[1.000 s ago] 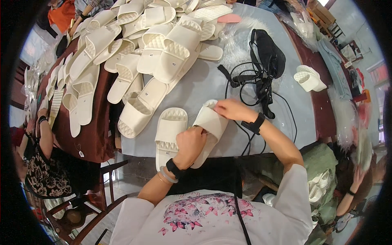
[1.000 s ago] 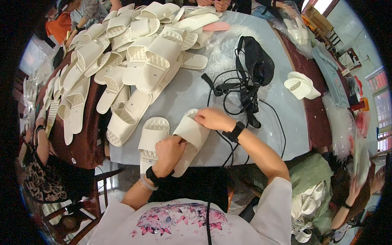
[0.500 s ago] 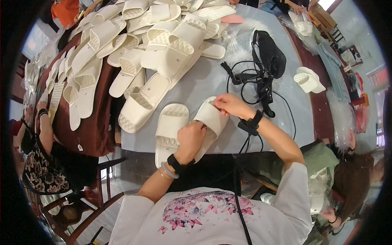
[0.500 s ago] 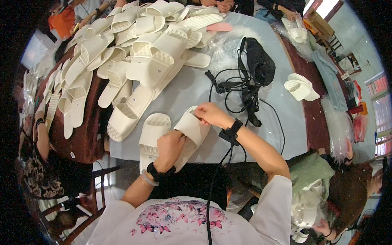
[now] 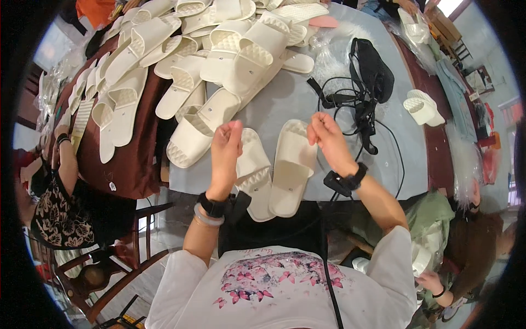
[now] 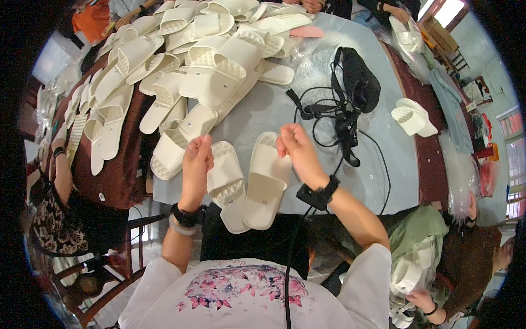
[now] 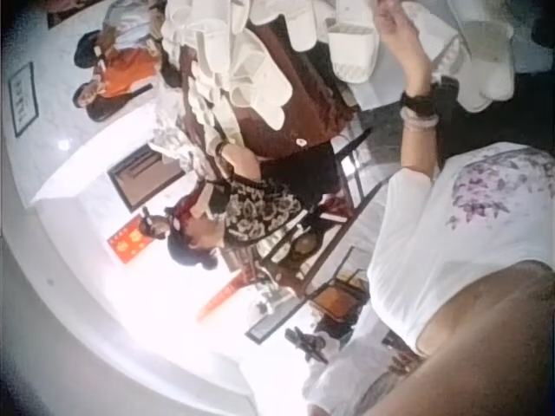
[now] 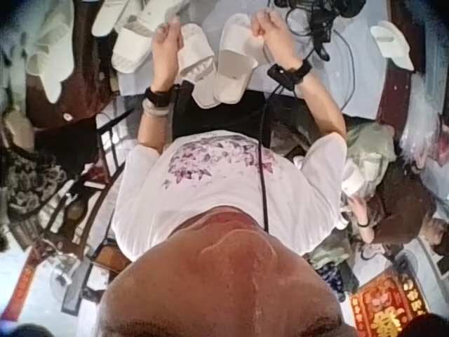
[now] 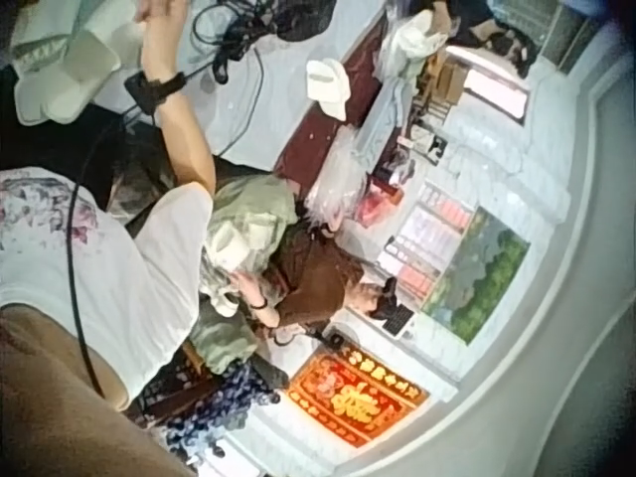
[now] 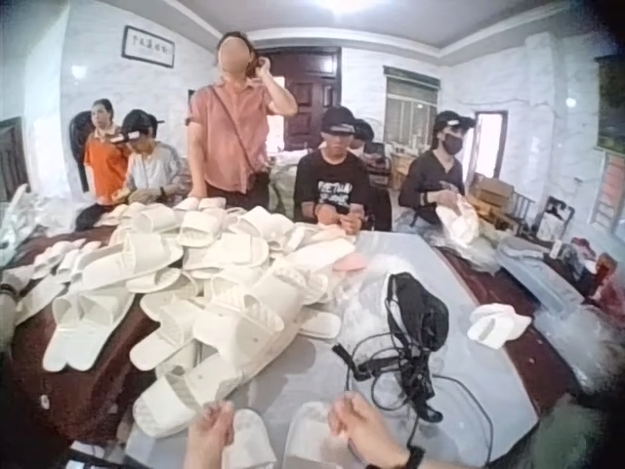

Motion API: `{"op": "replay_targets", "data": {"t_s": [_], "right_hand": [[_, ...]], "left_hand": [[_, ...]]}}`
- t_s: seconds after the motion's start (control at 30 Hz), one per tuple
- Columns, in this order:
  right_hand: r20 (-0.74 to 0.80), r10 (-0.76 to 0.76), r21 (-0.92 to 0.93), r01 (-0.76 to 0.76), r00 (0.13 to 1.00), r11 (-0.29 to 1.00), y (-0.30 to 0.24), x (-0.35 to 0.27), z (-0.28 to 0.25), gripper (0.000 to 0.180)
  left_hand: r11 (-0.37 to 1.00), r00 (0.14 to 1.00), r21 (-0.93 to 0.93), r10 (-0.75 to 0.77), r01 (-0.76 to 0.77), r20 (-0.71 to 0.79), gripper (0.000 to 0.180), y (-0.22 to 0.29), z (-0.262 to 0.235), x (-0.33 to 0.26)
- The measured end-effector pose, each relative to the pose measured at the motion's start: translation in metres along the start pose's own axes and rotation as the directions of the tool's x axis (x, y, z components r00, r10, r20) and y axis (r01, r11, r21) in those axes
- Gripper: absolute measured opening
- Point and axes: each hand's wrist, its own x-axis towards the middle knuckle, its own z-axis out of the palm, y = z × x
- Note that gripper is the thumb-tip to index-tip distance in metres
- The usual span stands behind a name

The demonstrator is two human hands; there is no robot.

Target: Processing or inspecting white sandals at a manufacturing table.

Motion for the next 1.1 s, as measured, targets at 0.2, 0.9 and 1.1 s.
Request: {"op": "replay_targets", "data": {"t_s": [0.2, 0.9, 1.1], "right_hand": [[0.140, -0.315, -0.245, 0.341, 0.939, 0.908, -0.018, -0.012, 0.039, 0.027], [0.152, -0.192, -0.078, 0.206, 0.969, 0.976, 0.007, 0.015, 0.027, 0.019], [0.087, -0.179, -0.236, 0.195, 0.980, 0.952, -0.006, 0.003, 0.036, 0.016]], "left_hand": [[0.861, 0.864, 0.162, 0.439, -0.483, 0.245, 0.025, -0.005, 0.048, 0.023], [0.928, 0.954, 0.225, 0.277, -0.296, 0.114, 0.020, -0.010, 0.033, 0.012], [0.925, 0.941, 0.193, 0.299, -0.326, 0.155, 0.020, -0.004, 0.030, 0.007]]}}
